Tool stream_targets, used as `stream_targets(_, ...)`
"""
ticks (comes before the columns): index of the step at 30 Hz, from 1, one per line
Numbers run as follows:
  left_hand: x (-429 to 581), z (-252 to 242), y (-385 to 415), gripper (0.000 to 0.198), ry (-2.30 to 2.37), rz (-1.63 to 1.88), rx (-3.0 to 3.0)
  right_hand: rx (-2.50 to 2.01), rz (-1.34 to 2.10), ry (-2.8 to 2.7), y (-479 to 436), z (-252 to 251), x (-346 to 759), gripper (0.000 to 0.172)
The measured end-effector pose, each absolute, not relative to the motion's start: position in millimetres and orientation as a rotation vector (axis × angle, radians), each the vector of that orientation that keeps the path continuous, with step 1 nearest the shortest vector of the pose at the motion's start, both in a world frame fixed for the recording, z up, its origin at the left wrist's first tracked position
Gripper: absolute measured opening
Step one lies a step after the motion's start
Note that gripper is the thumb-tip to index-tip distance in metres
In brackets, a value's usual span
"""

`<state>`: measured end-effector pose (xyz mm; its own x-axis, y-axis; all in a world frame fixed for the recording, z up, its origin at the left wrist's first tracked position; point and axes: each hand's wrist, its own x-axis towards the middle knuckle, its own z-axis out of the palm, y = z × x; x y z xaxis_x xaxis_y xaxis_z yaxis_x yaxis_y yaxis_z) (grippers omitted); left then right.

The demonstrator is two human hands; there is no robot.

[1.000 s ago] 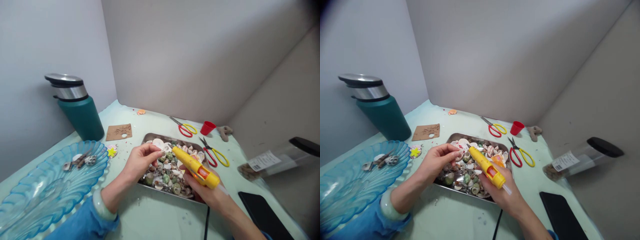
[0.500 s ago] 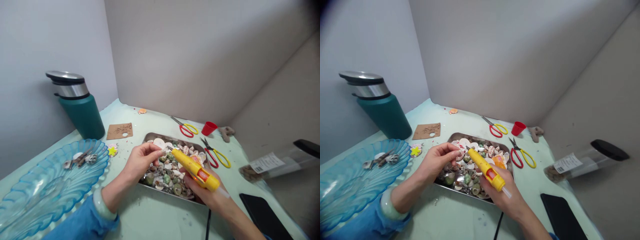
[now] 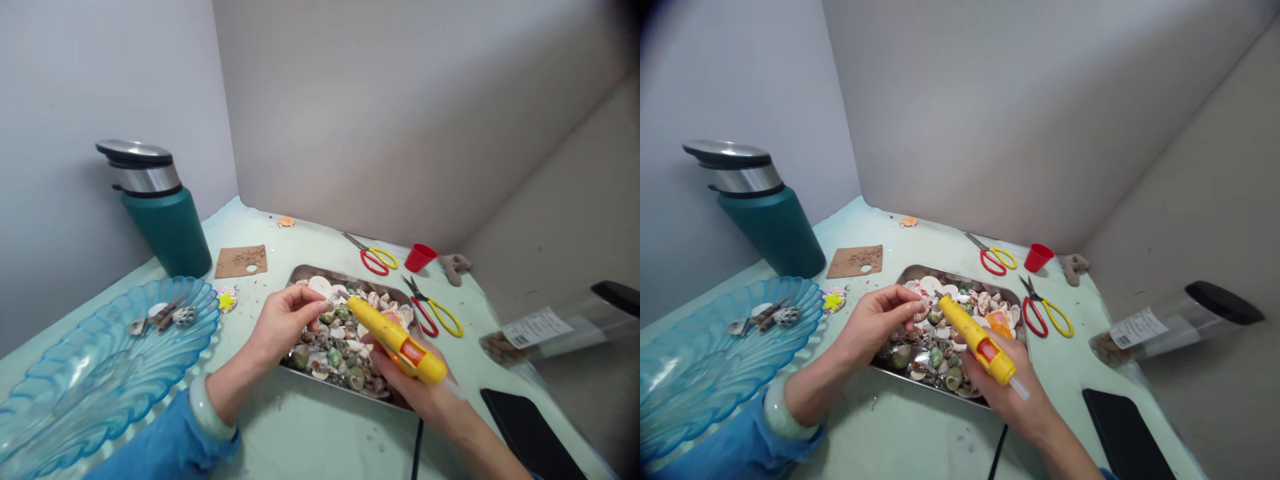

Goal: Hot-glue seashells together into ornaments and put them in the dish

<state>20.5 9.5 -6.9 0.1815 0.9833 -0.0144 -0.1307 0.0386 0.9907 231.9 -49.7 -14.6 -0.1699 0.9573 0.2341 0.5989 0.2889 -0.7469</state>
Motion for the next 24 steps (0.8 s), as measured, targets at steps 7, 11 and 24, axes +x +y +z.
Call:
stream_targets(7, 18.0, -8.8, 3.6, 0.01, 1.178, 1.292, 1.821, -1.369, 0.63, -1.905, -49.4, -14.2, 234.1, 0.019)
stream_targets(11, 15.4, -9.6, 2.2, 0.014, 1.17, 1.344, 2.144, -1.361, 0.623, -1.928, -50.0, -9.8, 230.5, 0.018)
stream_targets(24, 13.3, -10.2, 4.3, 0.012, 1.199, 1.355, 2.036, -1.378, 0.639, -1.998, -50.0, -16.4, 230.8, 0.017)
